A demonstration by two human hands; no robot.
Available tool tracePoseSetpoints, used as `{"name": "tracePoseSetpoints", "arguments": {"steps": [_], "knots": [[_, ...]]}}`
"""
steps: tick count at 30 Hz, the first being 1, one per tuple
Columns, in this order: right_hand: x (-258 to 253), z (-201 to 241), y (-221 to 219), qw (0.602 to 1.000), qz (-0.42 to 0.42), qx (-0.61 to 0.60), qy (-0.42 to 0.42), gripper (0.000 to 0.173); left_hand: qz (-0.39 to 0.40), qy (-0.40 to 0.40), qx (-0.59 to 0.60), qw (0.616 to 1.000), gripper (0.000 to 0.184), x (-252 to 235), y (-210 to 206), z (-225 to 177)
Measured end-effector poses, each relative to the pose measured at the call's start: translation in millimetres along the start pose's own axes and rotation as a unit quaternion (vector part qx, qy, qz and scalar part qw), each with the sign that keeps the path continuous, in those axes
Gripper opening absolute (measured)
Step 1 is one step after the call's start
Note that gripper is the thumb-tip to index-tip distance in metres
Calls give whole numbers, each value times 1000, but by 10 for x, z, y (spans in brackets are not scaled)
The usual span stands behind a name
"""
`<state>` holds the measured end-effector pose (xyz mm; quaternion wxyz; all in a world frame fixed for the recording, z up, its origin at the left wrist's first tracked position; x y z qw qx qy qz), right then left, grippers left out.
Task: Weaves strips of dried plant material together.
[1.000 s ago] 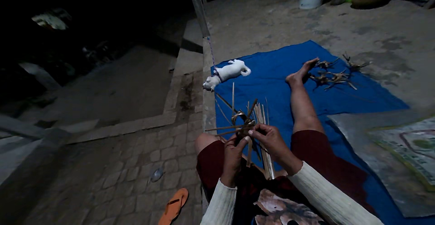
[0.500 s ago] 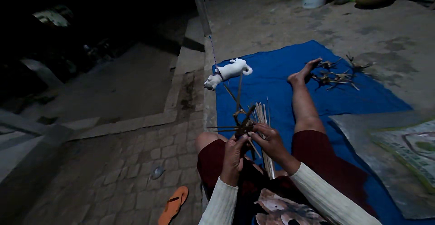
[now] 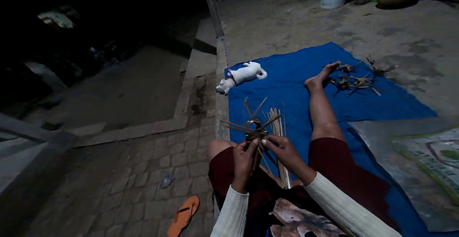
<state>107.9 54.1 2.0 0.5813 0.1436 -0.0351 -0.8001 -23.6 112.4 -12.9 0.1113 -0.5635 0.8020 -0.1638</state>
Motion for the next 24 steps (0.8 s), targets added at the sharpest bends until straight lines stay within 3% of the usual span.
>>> {"name": "tracePoseSetpoints", "arguments": {"steps": [4, 10, 17, 24], "knots": [[5, -22, 11, 1000, 7, -4, -30, 13, 28, 4, -33, 999, 5, 30, -39, -24], [0, -24, 50, 999, 4, 21, -46, 11, 93, -11, -24, 995, 13, 6, -73, -24], [-2, -14, 81, 999, -3, 27, -24, 11, 115, 32, 14, 993, 38, 50, -145, 20], [-10, -44, 69, 998, 28, 43, -37, 15, 135, 66, -2, 989, 33, 71, -180, 74]]}}
Point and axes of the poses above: each hand's wrist, its own x-axis away from the middle knuckle, its own y-axis out of the back of the hand, z = x × y, the point moved 10 cm from there along -x, towards the middle knuckle, and after that the axes turned 10 degrees about x, right-handed, at the moved point
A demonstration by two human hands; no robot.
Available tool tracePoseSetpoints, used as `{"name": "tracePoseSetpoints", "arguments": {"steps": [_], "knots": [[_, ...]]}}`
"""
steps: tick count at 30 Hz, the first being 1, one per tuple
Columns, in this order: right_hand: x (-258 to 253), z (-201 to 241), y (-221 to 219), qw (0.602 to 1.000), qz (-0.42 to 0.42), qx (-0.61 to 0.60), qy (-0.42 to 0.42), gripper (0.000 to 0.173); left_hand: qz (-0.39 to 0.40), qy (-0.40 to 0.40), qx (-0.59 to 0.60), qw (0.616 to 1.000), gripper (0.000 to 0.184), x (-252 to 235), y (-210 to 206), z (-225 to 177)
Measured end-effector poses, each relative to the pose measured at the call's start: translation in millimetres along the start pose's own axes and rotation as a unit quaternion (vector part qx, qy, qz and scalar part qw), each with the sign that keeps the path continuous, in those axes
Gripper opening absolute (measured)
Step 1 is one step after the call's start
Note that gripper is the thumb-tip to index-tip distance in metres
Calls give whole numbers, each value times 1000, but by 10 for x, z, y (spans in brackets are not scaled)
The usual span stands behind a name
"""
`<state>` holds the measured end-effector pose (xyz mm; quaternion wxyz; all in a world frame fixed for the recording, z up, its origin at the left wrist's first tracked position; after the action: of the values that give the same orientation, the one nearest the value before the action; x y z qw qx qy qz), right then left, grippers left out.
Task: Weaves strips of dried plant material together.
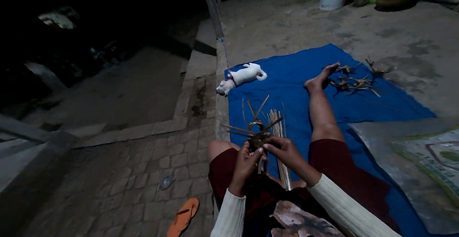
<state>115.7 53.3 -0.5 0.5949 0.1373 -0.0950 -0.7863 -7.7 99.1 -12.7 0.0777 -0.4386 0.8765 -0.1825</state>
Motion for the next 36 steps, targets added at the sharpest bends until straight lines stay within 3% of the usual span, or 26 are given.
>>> {"name": "tracePoseSetpoints", "arguments": {"steps": [10, 19, 23, 30, 32, 36], "knots": [[701, -259, 337, 997, -33, -50, -44, 12, 106, 66, -48, 991, 30, 237, -462, 241], [1366, -537, 514, 974, -70, -125, -176, 9, 233, 11, -152, 961, 19, 378, -878, 558], [1273, -174, 597, 945, -97, -158, -270, 15, 233, -41, -206, 950, 13, 407, -916, 474], [1116, -74, 575, 934, -87, -215, -271, 16, 188, -158, -284, 927, 10, 411, -904, 246], [953, -70, 619, 950, -76, -200, -228, 28, 177, -139, -279, 934, 12, 409, -875, 261], [943, -43, 545, 961, -61, -118, -244, 29, 164, -44, -205, 964, 18, 415, -813, 367]]}}
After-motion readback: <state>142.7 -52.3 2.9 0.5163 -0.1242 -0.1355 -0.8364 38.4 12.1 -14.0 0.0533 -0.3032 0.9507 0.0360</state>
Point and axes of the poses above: each hand's wrist, its own x-axis away from the middle knuckle, its own y-axis out of the back of the hand, z = x × y, the point moved 10 cm from there along -x, towards the middle knuckle, and after that the axes turned 10 degrees about x, right-handed, at the moved point
